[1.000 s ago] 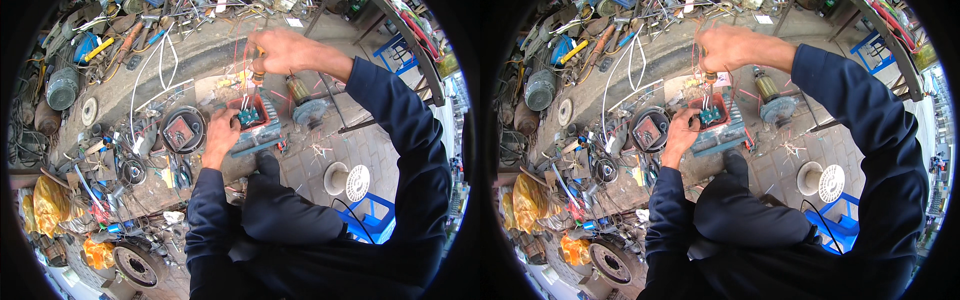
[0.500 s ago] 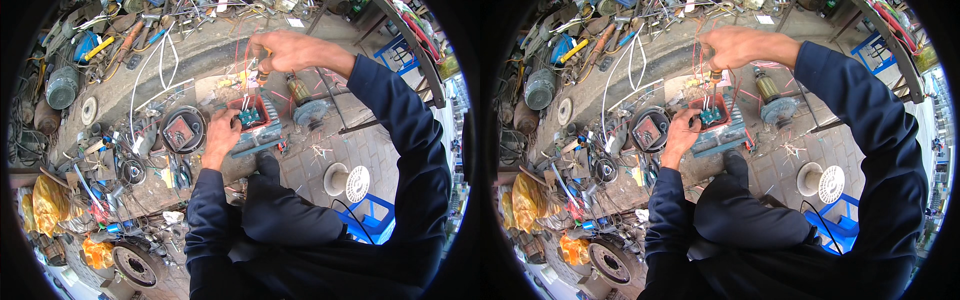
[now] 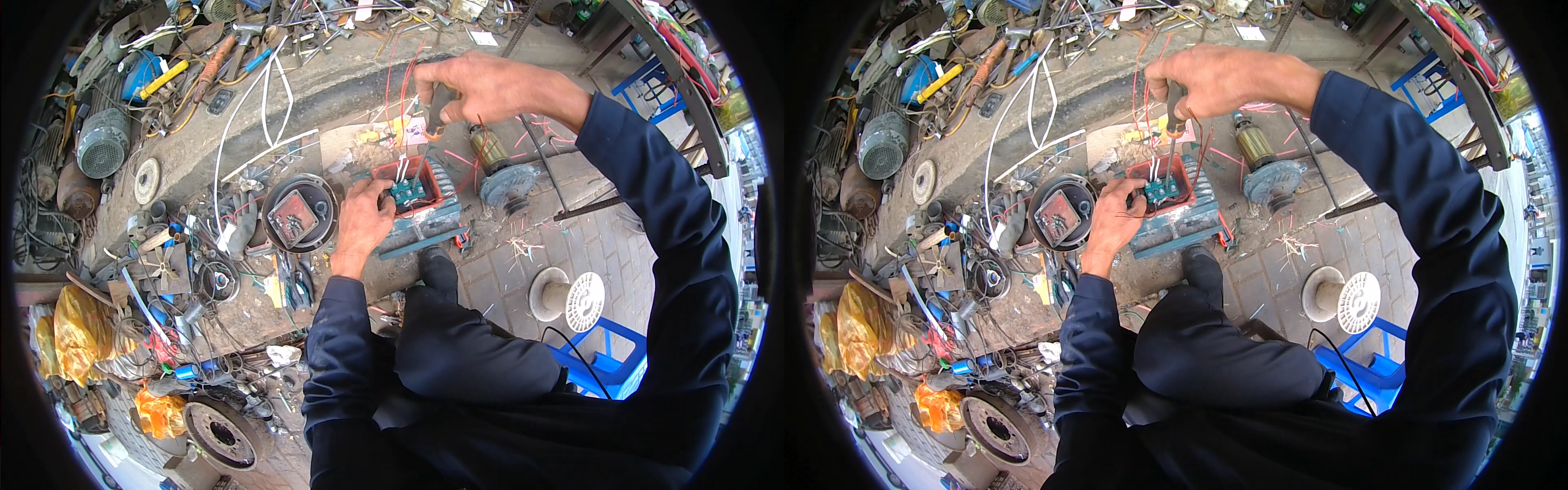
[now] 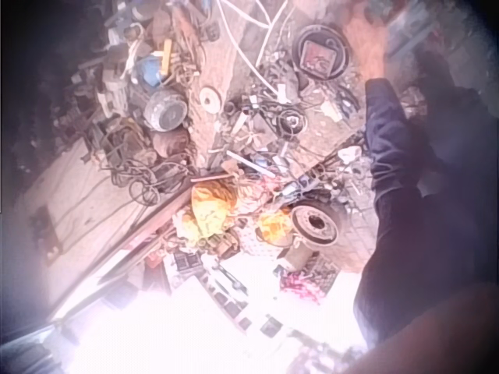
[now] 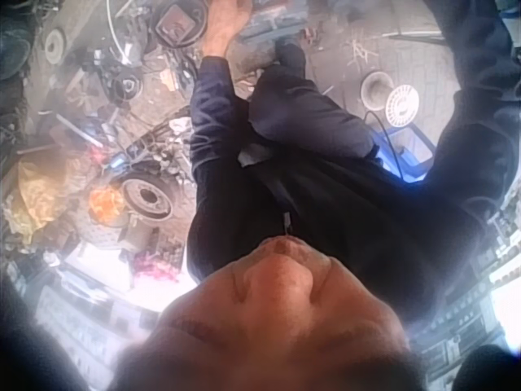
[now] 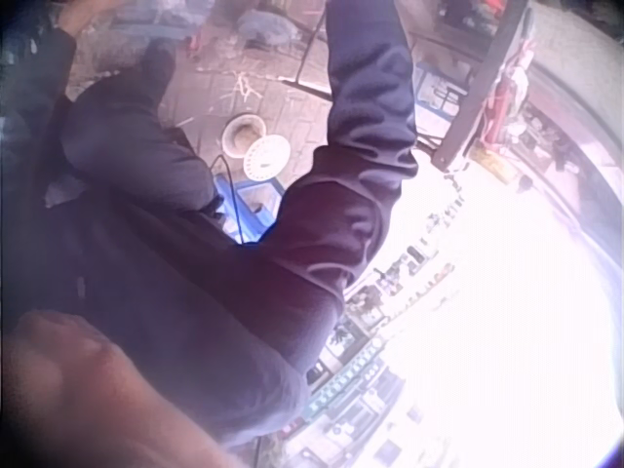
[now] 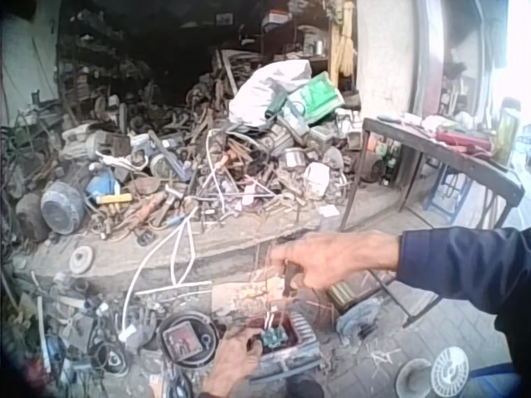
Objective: The person strips insulation from wires, twists them, and secures them into a small green terminal block using pliers and a screwdriver. The terminal block is then placed into a blue motor housing and the connections are tightened.
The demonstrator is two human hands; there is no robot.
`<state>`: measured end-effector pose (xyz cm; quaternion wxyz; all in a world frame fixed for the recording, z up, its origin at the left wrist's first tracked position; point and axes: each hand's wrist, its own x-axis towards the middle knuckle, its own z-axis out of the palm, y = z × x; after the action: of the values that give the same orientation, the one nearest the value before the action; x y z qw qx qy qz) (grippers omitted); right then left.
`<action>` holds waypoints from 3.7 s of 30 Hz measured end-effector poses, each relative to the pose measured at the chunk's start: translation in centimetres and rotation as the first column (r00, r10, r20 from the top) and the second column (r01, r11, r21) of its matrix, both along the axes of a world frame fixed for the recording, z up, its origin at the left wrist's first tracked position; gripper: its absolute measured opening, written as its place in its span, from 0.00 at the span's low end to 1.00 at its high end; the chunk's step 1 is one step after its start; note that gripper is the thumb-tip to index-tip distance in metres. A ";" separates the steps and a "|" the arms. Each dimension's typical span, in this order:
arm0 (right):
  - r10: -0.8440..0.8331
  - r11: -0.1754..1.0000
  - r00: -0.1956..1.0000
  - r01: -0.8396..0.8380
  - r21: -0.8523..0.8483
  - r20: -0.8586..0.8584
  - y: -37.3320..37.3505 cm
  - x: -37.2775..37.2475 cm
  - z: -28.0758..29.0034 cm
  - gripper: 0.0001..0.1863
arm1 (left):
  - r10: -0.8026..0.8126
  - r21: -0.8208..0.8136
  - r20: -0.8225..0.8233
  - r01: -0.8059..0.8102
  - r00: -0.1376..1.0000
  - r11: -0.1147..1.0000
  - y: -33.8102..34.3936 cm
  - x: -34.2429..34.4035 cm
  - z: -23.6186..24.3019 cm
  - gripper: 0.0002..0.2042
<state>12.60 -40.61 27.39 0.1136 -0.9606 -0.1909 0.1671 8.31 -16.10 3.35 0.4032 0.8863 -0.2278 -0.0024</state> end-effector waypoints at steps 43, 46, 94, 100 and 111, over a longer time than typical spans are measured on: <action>0.112 0.981 0.982 -0.133 0.141 0.151 2.4 -0.9 -1.2 0.21 | -0.011 -0.073 0.056 0.015 0.998 0.997 -0.3 0.2 -0.6 0.14; -0.117 0.993 0.976 0.110 0.047 0.183 3.4 -1.4 -1.8 0.21 | 0.000 -0.034 0.012 0.000 1.000 0.999 -0.3 -0.1 -0.7 0.14; -0.373 0.724 0.906 0.149 0.674 0.200 4.0 -9.9 -18.4 0.07 | 0.011 -0.500 -0.205 -0.114 0.979 0.858 -0.7 -2.8 -0.2 0.02; -0.598 0.563 0.800 0.453 0.691 -0.037 0.7 -9.1 -20.2 0.13 | 0.099 -0.360 -0.240 -0.183 0.966 0.915 -1.8 -4.0 1.1 0.06; -0.495 0.315 0.797 0.535 0.784 -0.346 1.9 -11.0 -20.2 0.14 | 0.104 -0.133 0.247 -0.073 0.963 0.988 -3.8 -4.7 0.7 0.06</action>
<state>1.57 -38.67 7.17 0.6211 -0.7802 0.0706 0.0253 3.64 -19.94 4.06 0.4241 0.8623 -0.2370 0.1427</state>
